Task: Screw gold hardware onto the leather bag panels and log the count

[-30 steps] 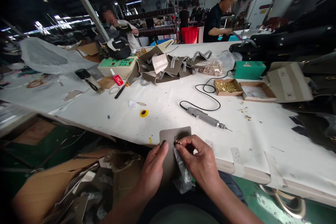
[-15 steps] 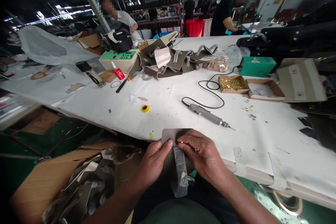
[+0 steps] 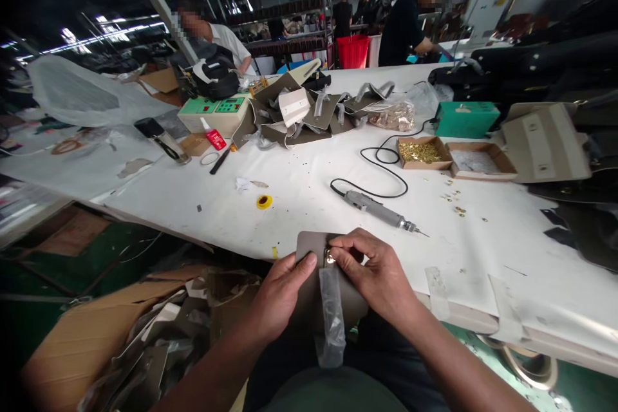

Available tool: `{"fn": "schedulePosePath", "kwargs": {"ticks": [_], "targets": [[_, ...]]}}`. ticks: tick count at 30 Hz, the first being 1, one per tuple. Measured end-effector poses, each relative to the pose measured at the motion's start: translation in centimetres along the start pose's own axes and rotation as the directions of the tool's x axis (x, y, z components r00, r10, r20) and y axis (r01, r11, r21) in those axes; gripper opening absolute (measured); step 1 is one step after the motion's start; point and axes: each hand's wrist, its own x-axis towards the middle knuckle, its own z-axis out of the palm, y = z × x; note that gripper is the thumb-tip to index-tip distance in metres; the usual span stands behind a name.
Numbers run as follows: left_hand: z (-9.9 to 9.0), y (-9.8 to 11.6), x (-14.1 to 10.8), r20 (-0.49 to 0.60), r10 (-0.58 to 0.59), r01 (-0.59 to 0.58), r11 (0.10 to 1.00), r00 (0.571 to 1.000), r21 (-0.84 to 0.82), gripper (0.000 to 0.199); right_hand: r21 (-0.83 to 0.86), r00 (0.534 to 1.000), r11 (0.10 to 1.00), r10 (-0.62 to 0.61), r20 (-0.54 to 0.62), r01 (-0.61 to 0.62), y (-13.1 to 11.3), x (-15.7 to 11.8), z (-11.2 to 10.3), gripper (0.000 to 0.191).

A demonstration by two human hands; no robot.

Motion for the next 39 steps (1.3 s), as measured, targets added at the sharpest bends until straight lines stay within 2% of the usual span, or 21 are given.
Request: {"fn": "schedulePosePath", "kwargs": {"ticks": [4,8,10,12,14,15,18,21,23,25,27,28,29,30,32,34,36,39], "targets": [[0.4,0.2,-0.2,-0.022,-0.019,0.017,0.998,1.0,-0.065,0.036,0.007,0.994,0.998,0.056,-0.09,-0.055,0.3,0.0,-0.1,0.024],[0.9,0.9,0.1,-0.046,-0.073,0.058,0.962,0.996,-0.266,0.039,0.076,0.957,0.985,0.166,-0.24,-0.152,0.8,-0.6,-0.6,0.039],[0.8,1.1,0.8,-0.035,-0.097,0.076,0.92,0.995,-0.385,0.042,0.149,0.942,0.958,0.272,-0.195,-0.246,0.9,-1.4,-0.7,0.044],[0.6,1.2,1.9,-0.042,-0.14,0.103,0.87,0.989,-0.483,0.045,0.247,0.926,0.899,0.377,-0.023,-0.36,0.9,-2.4,-0.7,0.042],[0.2,1.1,2.9,-0.059,-0.204,0.139,0.824,0.977,-0.55,0.048,0.352,0.876,0.804,0.459,0.147,-0.48,0.8,-3.1,-0.4,0.042],[0.1,0.9,3.3,-0.054,-0.233,0.162,0.805,0.971,-0.57,0.049,0.407,0.849,0.748,0.494,0.186,-0.524,0.7,-3.3,-0.2,0.043],[0.4,0.6,3.5,0.032,-0.277,0.245,0.784,0.96,-0.571,0.051,0.581,0.807,0.614,0.575,0.134,-0.535,0.6,-3.1,0.3,0.041],[1.2,0.1,2.4,0.131,-0.266,0.296,0.824,0.955,-0.483,0.046,0.647,0.809,0.598,0.585,0.052,-0.474,0.6,-1.9,0.3,0.044],[1.7,-0.2,1.5,0.137,-0.239,0.274,0.866,0.961,-0.418,0.045,0.598,0.829,0.661,0.559,0.01,-0.452,0.7,-1.4,0.0,0.048],[1.9,-0.5,0.9,0.074,-0.184,0.198,0.905,0.98,-0.376,0.045,0.451,0.862,0.809,0.484,-0.147,-0.377,0.9,-1.3,-0.2,0.051],[1.8,-0.6,0.7,-0.01,-0.116,0.106,0.936,0.993,-0.337,0.046,0.179,0.881,0.953,0.294,-0.371,-0.243,1.1,-1.8,-0.4,0.049],[1.7,-0.6,0.7,-0.045,-0.086,0.068,0.946,0.995,-0.316,0.046,0.028,0.888,0.986,0.159,-0.432,-0.163,1.1,-2.2,-0.4,0.044],[1.6,-0.6,0.8,-0.073,-0.063,0.039,0.955,0.995,-0.293,0.046,-0.103,0.901,0.991,0.032,-0.432,-0.085,1.1,-2.6,-0.3,0.037],[1.5,-0.6,0.8,-0.096,-0.048,0.021,0.964,0.994,-0.266,0.045,-0.197,0.921,0.98,-0.07,-0.384,-0.008,1.0,-2.9,-0.1,0.031],[1.4,-0.5,0.9,-0.136,-0.028,-0.001,0.978,0.99,-0.208,0.041,-0.285,0.949,0.951,-0.193,-0.249,0.119,0.8,-3.4,0.3,0.022],[1.5,-0.5,0.9,-0.166,-0.008,-0.019,0.987,0.986,-0.159,0.039,-0.304,0.953,0.937,-0.236,-0.188,0.172,0.6,-3.6,0.7,0.02],[1.5,-0.5,0.8,-0.191,0.008,-0.035,0.99,0.981,-0.136,0.039,-0.294,0.951,0.939,-0.242,-0.192,0.18,0.4,-3.5,1.1,0.016],[1.5,-0.7,0.8,-0.215,0.009,-0.037,0.991,0.977,-0.127,0.04,-0.216,0.964,0.965,-0.19,-0.186,0.149,0.1,-3.2,1.4,0.008]]}}
